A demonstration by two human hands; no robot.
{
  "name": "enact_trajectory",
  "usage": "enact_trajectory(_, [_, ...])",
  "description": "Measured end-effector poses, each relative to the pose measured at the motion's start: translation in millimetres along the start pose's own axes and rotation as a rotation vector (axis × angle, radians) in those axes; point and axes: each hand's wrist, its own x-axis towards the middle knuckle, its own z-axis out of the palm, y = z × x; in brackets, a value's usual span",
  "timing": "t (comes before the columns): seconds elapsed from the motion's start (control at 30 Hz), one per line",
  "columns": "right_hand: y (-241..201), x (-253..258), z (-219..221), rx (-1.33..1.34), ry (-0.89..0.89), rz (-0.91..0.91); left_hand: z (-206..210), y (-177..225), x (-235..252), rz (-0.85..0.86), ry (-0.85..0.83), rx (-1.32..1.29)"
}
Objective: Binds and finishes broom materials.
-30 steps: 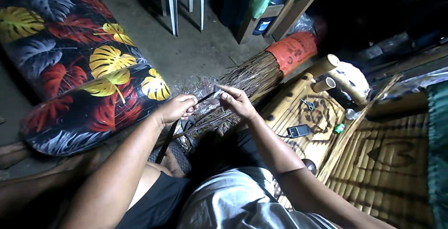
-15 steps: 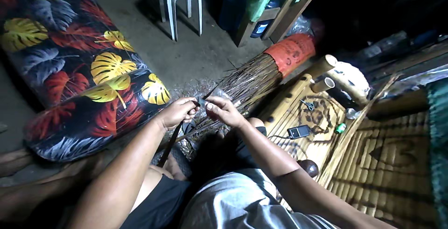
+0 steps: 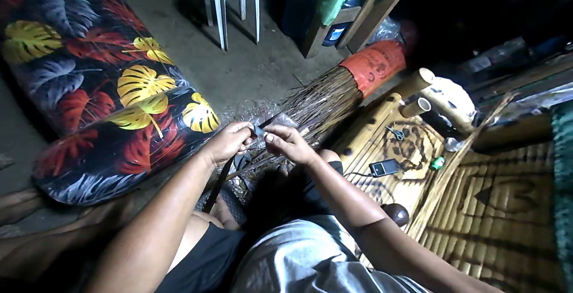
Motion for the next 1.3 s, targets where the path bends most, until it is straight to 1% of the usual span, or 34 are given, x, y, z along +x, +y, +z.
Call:
enact_trajectory(0.17, [7.2, 1.1, -6.2, -0.008, 0.014, -0.078, -2.5, -0.7, -2.6, -0.009, -0.037, -0.029])
enact_trajectory(0.33, [6.6, -5.8, -22.3, 0.009, 0.119, -0.043, -4.5, -0.7, -3.4, -0.014, -0.079, -0.027])
enact_trajectory(0.47, [11.0, -2.0, -38.1, 0.049, 0.218, -0.03, -4.3, 1.5, -4.1, -0.013, -0.039, 0.026])
enact_trajectory(0.57, [8.5, -5.3, -39.0, 0.095, 0.285, -0.004, -3.0, 1.2, -3.4, -0.001, 0.017, 0.067])
enact_trajectory(0.63, [1.7, -11.0, -32.3, 0.091, 0.269, 0.031, -1.3, -0.5, -1.0, 0.015, 0.054, 0.095])
enact_trajectory(0.77, [-7.4, -8.6, -10.2, 0.009, 0.1, 0.094, 2.8, 0.8, 0.7, 0.035, 0.084, 0.176])
enact_trajectory(0.9, [0.2, 0.4, -2.7, 0.008, -0.019, 0.012, 3.8, 0.2, -1.5, 0.047, 0.057, 0.188])
enact_trajectory(1.03, [0.1, 0.5, -8.7, -0.009, 0.011, -0.053, 1.9, 0.7, -6.6, 0.026, 0.021, 0.123])
enact_trajectory(1.13, [0.4, -1.2, -14.3, -0.023, 0.031, -0.059, 4.5, -0.2, -7.3, 0.028, 0.025, 0.108])
enact_trajectory(1.2, [3.1, -1.4, -19.8, 0.001, 0.094, -0.063, 0.9, 1.7, -5.7, 0.012, -0.025, 0.116])
enact_trajectory(1.3, [3.6, 0.8, -33.3, 0.046, 0.184, -0.046, 3.6, -3.3, -9.6, 0.021, 0.025, 0.097])
